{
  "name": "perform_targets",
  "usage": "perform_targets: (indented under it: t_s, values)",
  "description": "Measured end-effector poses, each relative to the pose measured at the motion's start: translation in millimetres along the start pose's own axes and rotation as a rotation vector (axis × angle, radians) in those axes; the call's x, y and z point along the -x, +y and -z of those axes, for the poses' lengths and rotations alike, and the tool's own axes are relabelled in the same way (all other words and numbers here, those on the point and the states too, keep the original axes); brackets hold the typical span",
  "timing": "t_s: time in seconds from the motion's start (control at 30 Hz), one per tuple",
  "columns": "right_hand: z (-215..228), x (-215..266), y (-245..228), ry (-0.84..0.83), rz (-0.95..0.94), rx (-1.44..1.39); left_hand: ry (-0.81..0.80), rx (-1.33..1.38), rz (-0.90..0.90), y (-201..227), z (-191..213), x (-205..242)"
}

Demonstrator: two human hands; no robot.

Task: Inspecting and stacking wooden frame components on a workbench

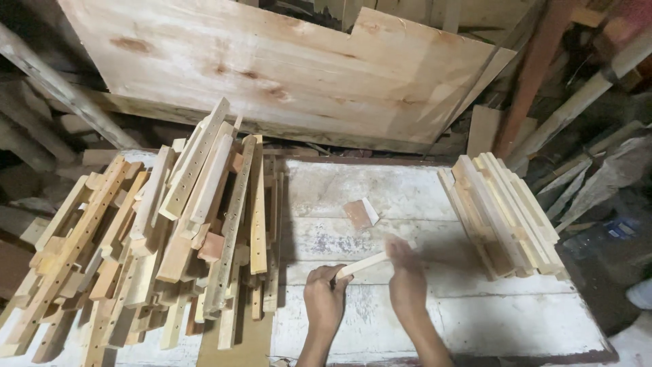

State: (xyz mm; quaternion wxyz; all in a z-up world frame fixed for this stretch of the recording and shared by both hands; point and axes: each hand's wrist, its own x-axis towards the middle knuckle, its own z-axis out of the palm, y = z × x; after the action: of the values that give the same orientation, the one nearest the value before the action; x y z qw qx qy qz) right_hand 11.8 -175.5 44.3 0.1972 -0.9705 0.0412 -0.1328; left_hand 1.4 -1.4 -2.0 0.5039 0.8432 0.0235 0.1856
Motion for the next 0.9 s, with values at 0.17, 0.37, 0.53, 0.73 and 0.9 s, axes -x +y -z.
perform_targets:
  t_s: [0.17, 0.37, 0.53, 0.73, 0.9]
  values:
    - [-20, 52, -30, 0.066, 0.602, -0.019, 0.018, 0.000, -0.110, -2, 2, -1]
    - [-7, -35, 55, 0.014, -0.017, -0.173, -0.013, -0.014, 0.010, 0, 0, 0]
    - [-91, -81, 242, -0.039, -0.038, 0.399, 0.018, 0.003, 0.086, 12, 8, -1]
    - [-25, -50, 125, 0.131, -0.519, -1.046, 0.093, 0.099, 0.267, 4, 1, 1]
    - [4, -27, 115, 0.197, -0.202, -0.938, 0.163, 0.089, 0.373, 8, -10, -5]
